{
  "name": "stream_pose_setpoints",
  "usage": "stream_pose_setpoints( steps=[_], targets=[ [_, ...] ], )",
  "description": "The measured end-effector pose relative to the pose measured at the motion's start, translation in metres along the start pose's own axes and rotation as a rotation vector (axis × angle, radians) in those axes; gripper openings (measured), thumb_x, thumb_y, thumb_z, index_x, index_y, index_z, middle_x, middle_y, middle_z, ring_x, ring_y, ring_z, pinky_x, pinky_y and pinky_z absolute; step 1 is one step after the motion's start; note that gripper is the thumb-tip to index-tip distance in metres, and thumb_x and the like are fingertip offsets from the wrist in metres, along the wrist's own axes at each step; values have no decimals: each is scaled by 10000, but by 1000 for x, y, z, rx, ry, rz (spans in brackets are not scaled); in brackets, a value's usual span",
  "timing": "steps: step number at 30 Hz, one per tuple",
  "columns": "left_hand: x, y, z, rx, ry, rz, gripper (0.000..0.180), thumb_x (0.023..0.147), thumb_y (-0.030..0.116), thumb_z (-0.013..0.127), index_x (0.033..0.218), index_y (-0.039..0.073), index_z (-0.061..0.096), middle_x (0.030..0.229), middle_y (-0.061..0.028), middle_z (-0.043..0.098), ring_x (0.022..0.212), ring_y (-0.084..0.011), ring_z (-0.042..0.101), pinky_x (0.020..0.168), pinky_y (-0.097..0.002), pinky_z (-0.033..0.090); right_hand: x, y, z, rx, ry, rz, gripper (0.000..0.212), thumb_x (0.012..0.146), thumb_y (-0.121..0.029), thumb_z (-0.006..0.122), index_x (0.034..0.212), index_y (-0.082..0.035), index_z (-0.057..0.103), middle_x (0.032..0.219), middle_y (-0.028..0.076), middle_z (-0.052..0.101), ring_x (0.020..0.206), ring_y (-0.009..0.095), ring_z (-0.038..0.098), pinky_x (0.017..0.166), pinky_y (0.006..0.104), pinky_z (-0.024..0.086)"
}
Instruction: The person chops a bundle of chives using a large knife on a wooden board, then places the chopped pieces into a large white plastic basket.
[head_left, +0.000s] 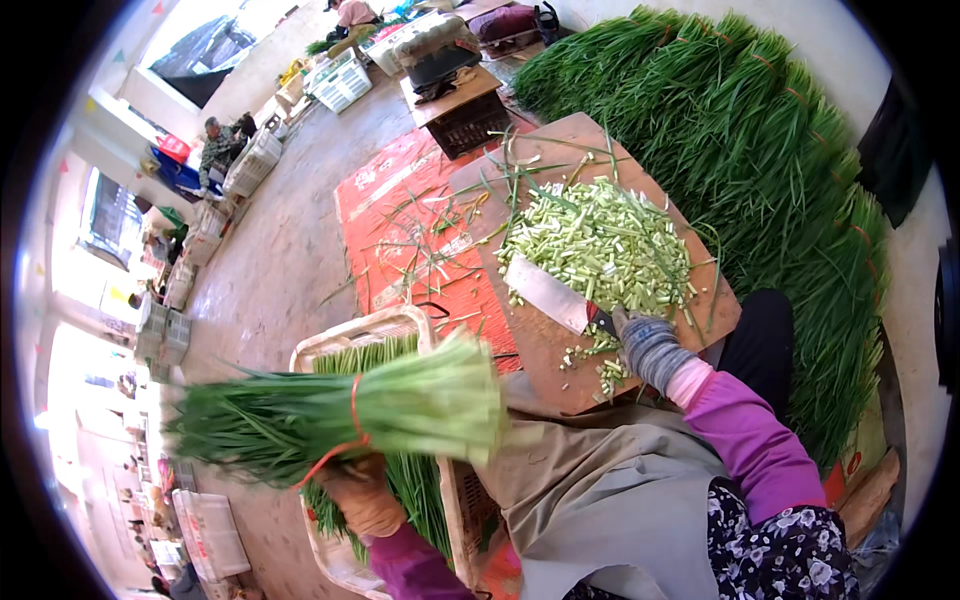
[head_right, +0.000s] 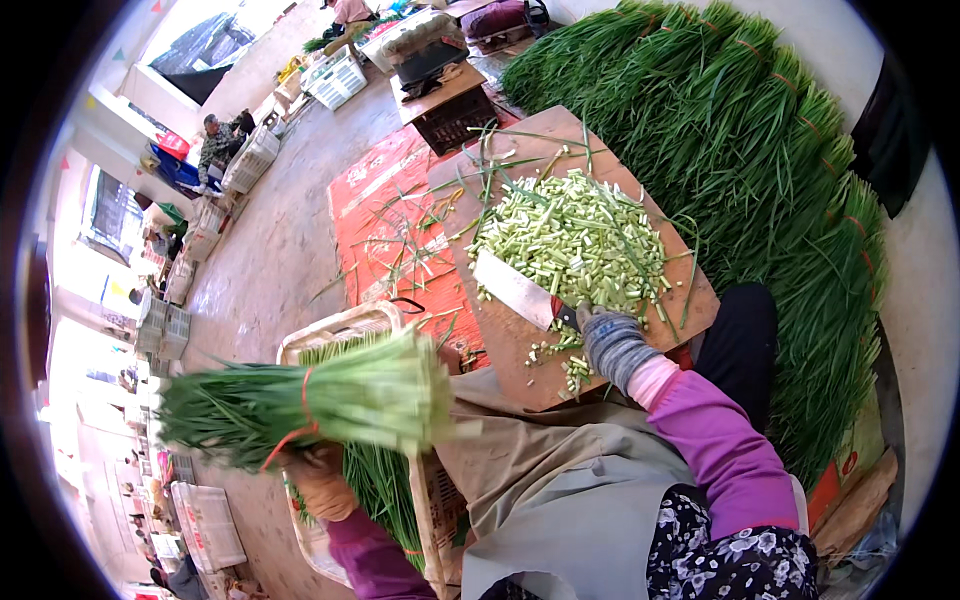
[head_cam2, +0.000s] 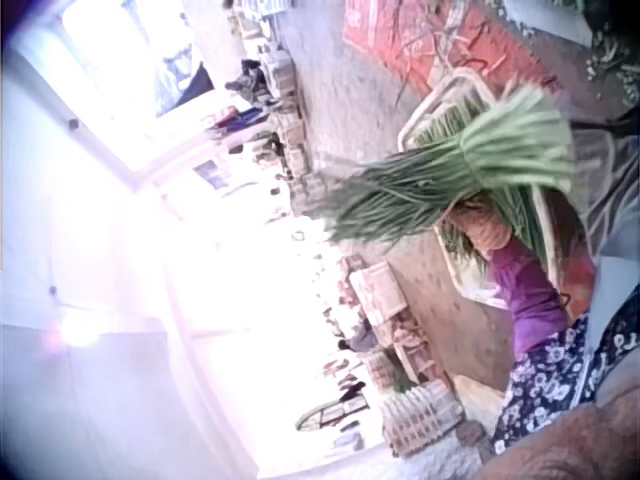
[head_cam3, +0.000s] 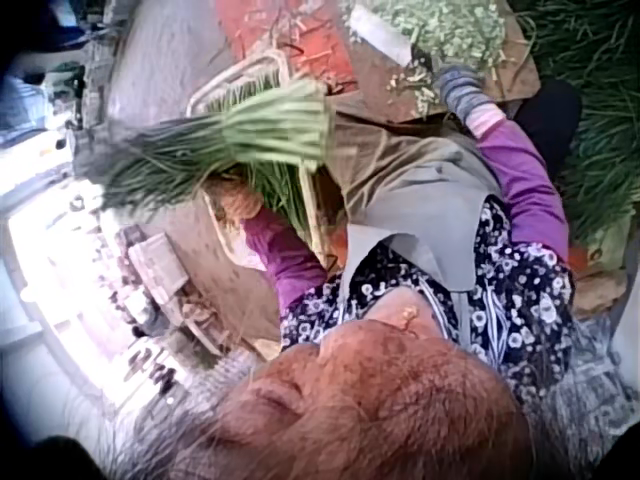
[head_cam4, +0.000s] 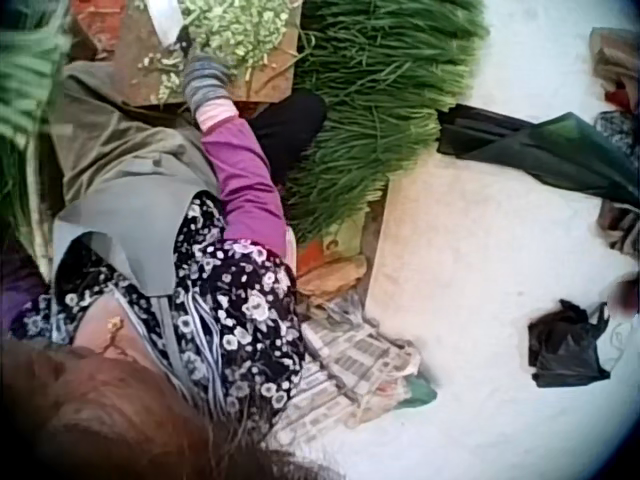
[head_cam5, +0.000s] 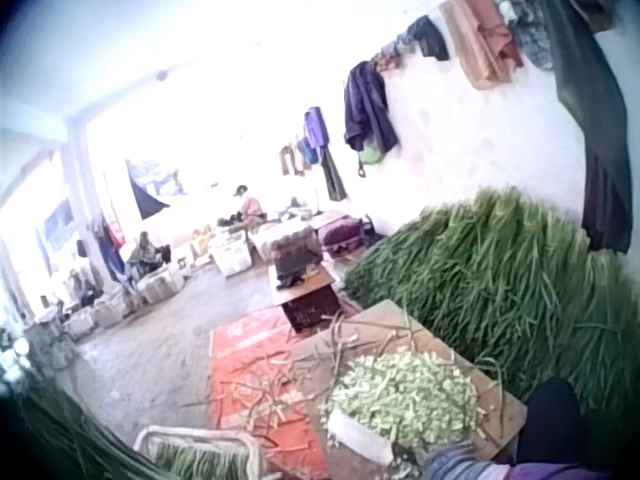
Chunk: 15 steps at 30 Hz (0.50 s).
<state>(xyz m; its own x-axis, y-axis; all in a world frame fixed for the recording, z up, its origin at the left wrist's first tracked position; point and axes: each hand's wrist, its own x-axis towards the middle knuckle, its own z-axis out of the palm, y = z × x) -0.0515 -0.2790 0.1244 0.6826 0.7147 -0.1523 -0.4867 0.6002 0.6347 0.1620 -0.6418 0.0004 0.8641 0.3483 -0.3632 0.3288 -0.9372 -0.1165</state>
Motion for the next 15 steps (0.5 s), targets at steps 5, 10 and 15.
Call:
stream_pose_setpoints(
  steps=[5,10,15],
  targets=[
    [15,-110,5,-223,137,-223,549,909,411,481,1335,69,421,1371,-149,430,1249,-383,394,998,-654,316,6,27,-22,483,-5,-108,366,739,-229,582,1054,-48,540,797,194,628,806,355,626,736,434,490],
    [24,-185,-26,-290,225,-328,550,905,448,491,1324,94,442,1365,-124,444,1232,-389,405,975,-656,331,2,48,-8,846,264,-113,446,736,-203,595,1144,-44,513,899,198,627,840,350,615,759,415,477],
    [11,-188,-16,-67,151,-279,631,831,444,633,1326,104,443,1361,-102,450,1226,-374,409,1002,-612,337,-29,58,1,1368,397,56,468,748,-110,607,1179,7,467,938,117,599,801,195,588,725,304,476]
  ],
)
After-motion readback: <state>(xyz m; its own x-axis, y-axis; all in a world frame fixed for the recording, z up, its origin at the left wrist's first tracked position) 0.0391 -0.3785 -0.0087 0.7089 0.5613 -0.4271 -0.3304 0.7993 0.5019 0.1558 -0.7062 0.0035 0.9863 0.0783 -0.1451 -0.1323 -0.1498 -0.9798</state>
